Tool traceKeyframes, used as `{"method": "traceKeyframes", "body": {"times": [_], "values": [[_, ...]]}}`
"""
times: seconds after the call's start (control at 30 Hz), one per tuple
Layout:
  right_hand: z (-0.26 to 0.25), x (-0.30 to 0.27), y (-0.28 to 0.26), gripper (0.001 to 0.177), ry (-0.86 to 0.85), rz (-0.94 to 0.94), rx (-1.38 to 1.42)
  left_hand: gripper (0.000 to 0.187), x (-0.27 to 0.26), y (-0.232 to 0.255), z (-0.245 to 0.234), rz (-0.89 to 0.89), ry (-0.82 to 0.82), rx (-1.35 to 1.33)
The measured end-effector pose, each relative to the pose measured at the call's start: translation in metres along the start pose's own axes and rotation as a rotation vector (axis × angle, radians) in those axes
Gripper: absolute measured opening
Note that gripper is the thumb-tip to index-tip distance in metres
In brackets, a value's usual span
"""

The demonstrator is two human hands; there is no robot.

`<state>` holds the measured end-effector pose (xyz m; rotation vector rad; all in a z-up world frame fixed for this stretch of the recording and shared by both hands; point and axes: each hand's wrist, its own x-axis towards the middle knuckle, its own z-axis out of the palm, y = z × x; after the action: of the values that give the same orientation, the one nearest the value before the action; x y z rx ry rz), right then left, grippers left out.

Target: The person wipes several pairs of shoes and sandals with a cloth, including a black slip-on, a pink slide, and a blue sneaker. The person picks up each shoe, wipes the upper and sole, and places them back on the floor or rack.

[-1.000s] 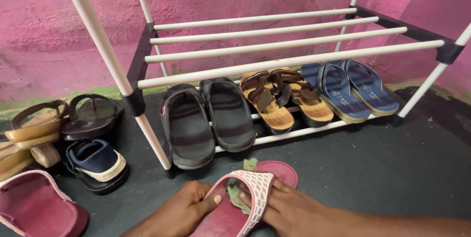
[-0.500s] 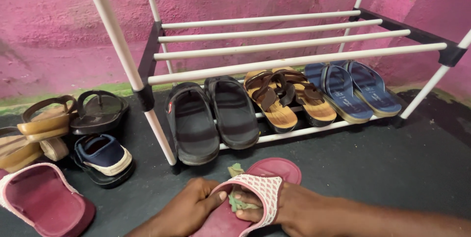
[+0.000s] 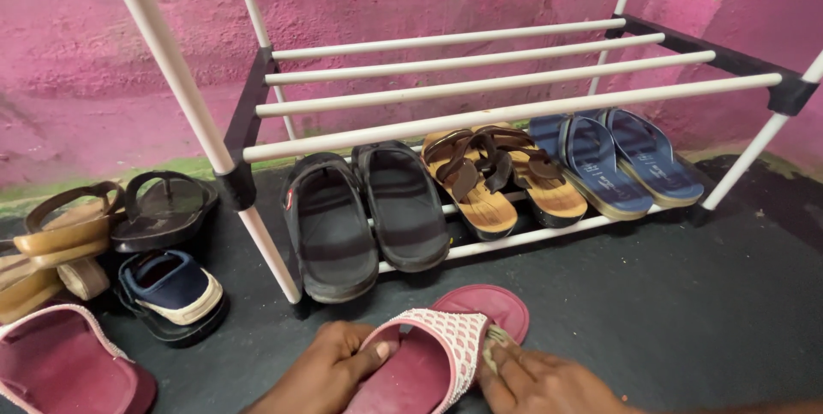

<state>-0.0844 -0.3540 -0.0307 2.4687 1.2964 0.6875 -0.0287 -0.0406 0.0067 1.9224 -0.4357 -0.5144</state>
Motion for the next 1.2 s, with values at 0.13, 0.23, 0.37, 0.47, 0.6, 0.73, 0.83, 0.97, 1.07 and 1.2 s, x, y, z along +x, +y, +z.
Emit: {"method": "traceKeyframes", "body": {"times": [0.13,0.23,0.37,0.47,0.6,0.73,0.83,0.97,1.07,1.2], "values": [[-0.015,0.008,0.008,0.046,-0.41,0.333,0.176,0.033,0.0,-0.002,0.001,-0.04,-0.019,-0.168],[-0.026,0.021,0.033,0.032,-0.439,0.564,0.2,0.032,0.0,-0.003,0.001,-0.001,0.001,-0.134],[-0.034,0.034,0.058,0.024,-0.033,0.622,0.188,0.033,-0.006,-0.005,0.002,-0.02,-0.057,-0.209],[-0.036,0.04,0.05,0.028,0.058,0.476,0.337,0.035,-0.006,-0.002,0.003,0.001,-0.033,-0.187],[-0.045,0.03,0.022,0.027,0.045,0.265,0.535,0.04,-0.005,-0.002,0.004,-0.011,0.008,-0.11],[-0.043,0.032,0.022,0.028,0.056,0.196,0.636,0.04,-0.006,-0.003,0.001,0.019,-0.015,-0.024],[-0.036,0.037,0.035,0.03,-0.019,0.372,0.568,0.041,-0.004,-0.002,0.0,0.046,-0.024,-0.006],[-0.032,0.03,0.024,0.05,-0.092,0.205,0.293,0.042,-0.005,0.0,0.003,0.029,0.0,-0.003],[-0.031,0.026,0.001,0.063,0.138,-0.003,0.578,0.04,-0.007,0.007,0.005,0.046,0.016,0.032],[-0.019,0.034,0.004,0.071,-0.06,0.007,0.46,0.037,-0.013,0.018,0.003,0.068,0.02,0.172]]}}
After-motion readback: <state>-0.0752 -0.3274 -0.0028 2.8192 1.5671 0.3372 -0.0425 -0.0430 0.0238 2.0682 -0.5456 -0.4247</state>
